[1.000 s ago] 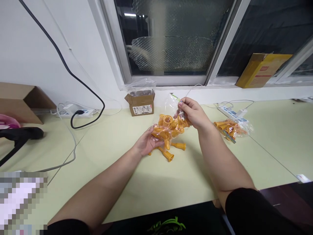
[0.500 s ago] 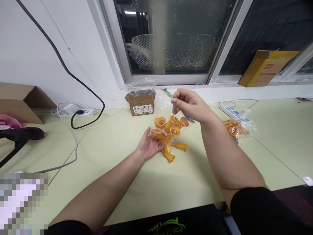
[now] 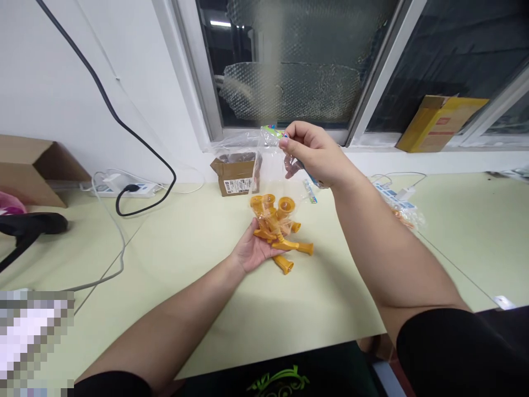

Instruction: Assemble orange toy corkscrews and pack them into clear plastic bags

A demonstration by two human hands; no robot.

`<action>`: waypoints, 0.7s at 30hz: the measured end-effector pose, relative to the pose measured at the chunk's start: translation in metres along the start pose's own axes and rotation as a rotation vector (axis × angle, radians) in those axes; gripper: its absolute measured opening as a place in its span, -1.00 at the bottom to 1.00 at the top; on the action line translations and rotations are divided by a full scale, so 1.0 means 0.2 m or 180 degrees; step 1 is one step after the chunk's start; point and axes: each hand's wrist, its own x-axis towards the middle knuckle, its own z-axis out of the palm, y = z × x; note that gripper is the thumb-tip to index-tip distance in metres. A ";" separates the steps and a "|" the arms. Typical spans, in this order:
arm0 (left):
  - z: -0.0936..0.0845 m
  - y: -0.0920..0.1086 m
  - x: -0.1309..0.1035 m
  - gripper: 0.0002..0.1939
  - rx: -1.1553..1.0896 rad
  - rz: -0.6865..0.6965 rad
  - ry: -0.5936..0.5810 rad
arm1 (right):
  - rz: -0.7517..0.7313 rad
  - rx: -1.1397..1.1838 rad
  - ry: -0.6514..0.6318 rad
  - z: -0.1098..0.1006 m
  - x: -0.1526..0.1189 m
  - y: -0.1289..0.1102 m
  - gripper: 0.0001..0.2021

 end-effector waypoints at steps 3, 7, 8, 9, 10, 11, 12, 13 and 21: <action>-0.03 0.00 0.02 -0.37 -0.0007 -0.0006 -0.0035 | -0.0064 0.0031 0.0024 0.01 -0.01 -0.01 -0.65; -0.07 0.01 0.04 -0.49 0.0264 -0.0026 0.0128 | -0.0175 0.0109 0.0128 -0.04 -0.01 -0.02 -0.65; -0.07 0.01 0.05 -0.51 0.0339 0.0019 0.0217 | -0.0207 0.0135 0.0198 -0.06 -0.01 -0.02 -0.66; -0.08 0.02 0.05 -0.53 0.0407 0.0071 0.0321 | -0.0232 0.0161 0.0276 -0.08 -0.01 -0.01 -0.67; -0.08 0.03 0.06 -0.54 0.0475 0.0123 0.0438 | -0.0238 0.0180 0.0347 -0.09 -0.01 0.00 -0.68; -0.08 0.04 0.06 -0.55 0.0547 0.0177 0.0569 | -0.0217 0.0188 0.0402 -0.11 -0.02 0.01 -0.68; -0.07 0.05 0.07 -0.55 0.0632 0.0228 0.0703 | -0.0170 0.0190 0.0444 -0.12 -0.03 0.03 -0.68; -0.07 0.06 0.07 -0.54 0.0737 0.0266 0.0818 | -0.0109 0.0194 0.0484 -0.13 -0.04 0.05 -0.68; -0.05 0.17 0.04 -0.60 0.2076 0.0649 0.1223 | -0.0066 0.0529 0.1505 -0.35 -0.22 0.23 -0.74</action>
